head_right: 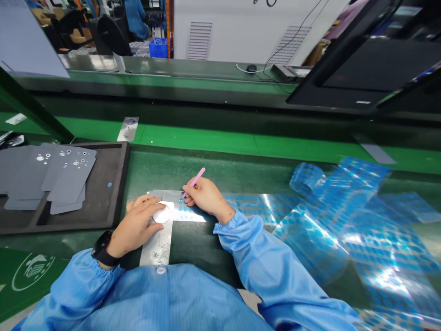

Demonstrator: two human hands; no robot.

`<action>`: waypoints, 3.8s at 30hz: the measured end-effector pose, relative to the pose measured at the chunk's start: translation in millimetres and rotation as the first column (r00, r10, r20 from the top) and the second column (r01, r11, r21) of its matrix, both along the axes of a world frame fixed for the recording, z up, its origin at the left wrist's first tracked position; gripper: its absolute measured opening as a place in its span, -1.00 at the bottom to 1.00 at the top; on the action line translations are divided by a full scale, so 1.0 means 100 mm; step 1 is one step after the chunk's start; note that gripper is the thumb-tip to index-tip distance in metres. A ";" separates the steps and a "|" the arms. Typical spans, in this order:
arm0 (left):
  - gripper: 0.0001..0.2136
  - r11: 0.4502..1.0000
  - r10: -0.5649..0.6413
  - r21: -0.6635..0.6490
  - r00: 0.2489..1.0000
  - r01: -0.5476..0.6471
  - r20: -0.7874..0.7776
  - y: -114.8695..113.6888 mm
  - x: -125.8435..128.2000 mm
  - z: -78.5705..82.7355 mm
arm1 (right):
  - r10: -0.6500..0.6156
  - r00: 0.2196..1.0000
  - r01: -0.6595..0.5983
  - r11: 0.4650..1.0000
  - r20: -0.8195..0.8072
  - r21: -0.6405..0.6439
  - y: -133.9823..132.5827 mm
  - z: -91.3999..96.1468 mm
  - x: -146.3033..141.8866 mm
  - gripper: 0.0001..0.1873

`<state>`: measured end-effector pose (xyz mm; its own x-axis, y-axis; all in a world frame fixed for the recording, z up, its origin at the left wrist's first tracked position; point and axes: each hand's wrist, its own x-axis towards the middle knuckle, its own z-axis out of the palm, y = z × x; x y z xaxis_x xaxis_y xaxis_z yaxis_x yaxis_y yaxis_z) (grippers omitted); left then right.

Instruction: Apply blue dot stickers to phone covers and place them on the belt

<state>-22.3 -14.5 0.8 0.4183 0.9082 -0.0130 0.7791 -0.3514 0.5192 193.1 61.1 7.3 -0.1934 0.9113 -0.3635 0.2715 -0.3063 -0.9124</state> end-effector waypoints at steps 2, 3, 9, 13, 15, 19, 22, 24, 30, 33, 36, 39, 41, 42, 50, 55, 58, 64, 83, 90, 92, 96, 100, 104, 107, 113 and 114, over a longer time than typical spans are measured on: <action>-0.55 1.000 -0.005 0.002 1.000 0.005 0.003 0.00 0.00 0.00 | -0.010 1.000 0.010 1.000 0.007 -0.007 0.00 0.01 -0.01 -0.80; -0.55 1.000 -0.003 0.000 1.000 0.003 0.003 0.00 0.00 0.00 | -0.017 1.000 0.017 1.000 0.004 -0.014 0.00 0.01 0.00 -0.79; -0.56 1.000 0.022 -0.020 1.000 -0.022 0.000 0.00 0.02 -0.01 | -0.016 0.989 0.015 1.000 -0.149 -0.006 -0.12 0.10 0.00 -0.64; -0.57 0.999 0.028 -0.022 1.000 -0.028 -0.002 0.00 0.02 0.00 | 0.041 0.989 -0.039 0.999 -0.140 0.015 -0.29 0.13 -0.16 -0.67; -0.59 0.999 0.033 -0.028 0.999 -0.033 -0.004 0.00 0.03 0.00 | 0.039 0.995 -0.039 0.999 -0.095 -0.004 -0.34 0.13 -0.26 -0.74; -0.64 0.998 0.038 -0.043 0.999 -0.038 -0.007 -0.01 0.03 0.01 | 0.015 1.000 -0.016 0.999 -0.022 -0.036 -0.33 0.11 -0.37 -0.81; -0.69 0.999 0.034 -0.038 0.999 -0.034 -0.002 0.00 0.03 0.00 | 0.016 1.000 -0.016 0.999 -0.012 -0.045 -0.30 0.10 -0.36 -0.80; -0.71 0.999 0.030 -0.030 1.000 -0.030 0.002 0.00 0.02 -0.01 | 0.017 1.000 -0.017 0.999 -0.014 -0.049 -0.29 0.10 -0.35 -0.79; -0.72 0.999 0.031 -0.037 1.000 -0.031 -0.006 0.00 0.02 0.00 | 0.035 0.999 -0.035 0.999 -0.002 -0.028 -0.31 0.07 -0.36 -0.80; -0.73 0.999 0.028 -0.026 1.000 -0.029 -0.008 -0.01 0.02 -0.01 | 0.034 0.999 -0.034 0.999 0.003 -0.006 -0.32 0.05 -0.36 -0.81; -0.74 1.000 0.017 -0.002 1.000 -0.017 -0.013 0.00 0.02 -0.01 | 0.033 0.999 -0.033 0.999 0.017 0.000 -0.32 0.05 -0.35 -0.81; -0.73 1.000 0.007 0.009 1.000 -0.007 -0.028 -0.01 0.02 -0.01 | 0.031 0.999 -0.031 1.000 0.034 0.000 -0.32 0.06 -0.36 -0.82; -0.72 1.000 0.003 0.007 0.999 -0.002 -0.042 -0.01 0.03 0.00 | 0.024 0.999 -0.025 1.000 0.048 0.001 -0.32 0.07 -0.36 -0.83; -0.72 1.000 0.000 0.006 0.999 0.000 -0.047 -0.02 0.03 0.01 | 0.023 0.998 -0.023 1.000 0.054 0.001 -0.32 0.07 -0.36 -0.83; -0.76 0.999 -0.013 0.041 0.998 0.015 -0.067 -0.03 0.04 0.02 | 0.044 0.994 -0.048 0.998 0.098 0.040 -0.33 0.04 -0.36 -0.83; -0.76 0.999 -0.013 0.039 0.997 0.016 -0.081 -0.03 0.05 0.02 | 0.067 0.983 -0.078 0.995 0.170 0.063 -0.34 0.06 -0.34 -0.86; -0.77 0.999 -0.010 0.032 0.997 0.013 -0.083 -0.03 0.05 0.02 | 0.036 0.952 -0.123 0.954 0.304 0.272 -0.39 0.09 -0.28 -0.86; -0.73 1.000 -0.002 0.018 0.996 0.003 -0.088 -0.03 0.06 0.03 | 0.181 0.747 -0.606 0.582 0.640 0.542 -0.60 0.05 -0.20 -0.78; -0.49 0.973 0.190 0.130 0.981 -0.192 0.028 -0.11 0.14 -0.12 | 0.249 0.616 -0.604 0.759 0.747 0.245 -0.43 0.12 -0.35 -0.80; -0.72 0.762 0.388 0.489 0.904 -0.425 0.182 -0.32 0.04 0.06 | 0.236 0.834 -0.429 0.846 0.499 0.316 0.44 0.39 -0.40 -0.90; -0.86 0.654 0.464 0.592 0.868 -0.471 0.178 -0.29 -0.26 0.28 | -0.006 0.881 -0.243 0.852 0.473 0.464 0.87 0.56 -0.39 -0.90; -0.73 0.592 0.773 0.476 0.624 -0.650 -0.110 0.07 -1.02 0.68 | -0.387 0.798 0.010 0.776 0.463 0.631 1.31 0.82 -0.30 -0.80; -0.49 0.554 0.791 0.233 0.418 -0.799 -0.447 0.46 -1.44 0.75 | -0.305 0.833 -0.054 0.786 0.461 0.616 1.01 0.79 -0.25 -0.79; -0.49 0.561 0.763 0.209 0.402 -0.801 -0.506 0.57 -1.45 0.73 | -0.193 0.877 -0.131 0.785 0.439 0.606 0.55 0.69 -0.14 -0.81; -0.55 0.618 0.734 0.243 0.438 -0.748 -0.519 0.50 -1.38 0.86 | -0.187 0.898 -0.110 0.782 0.399 0.613 0.33 0.69 0.03 -0.82; -0.68 0.721 0.679 0.352 0.509 -0.596 -0.529 0.24 -1.13 1.18 | -0.166 0.976 0.092 0.900 0.139 0.427 0.02 0.73 0.40 -0.75; -0.67 0.750 0.658 0.399 0.532 -0.528 -0.533 0.19 -1.04 1.19 | -0.178 0.984 0.155 0.903 0.021 0.402 -0.03 0.70 0.42 -0.73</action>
<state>-126.1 4.4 119.5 -0.2651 0.9555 0.1294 0.9439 0.2846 -0.1677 235.4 58.4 77.7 -0.0166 0.9994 0.0292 0.3020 0.0328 -0.9528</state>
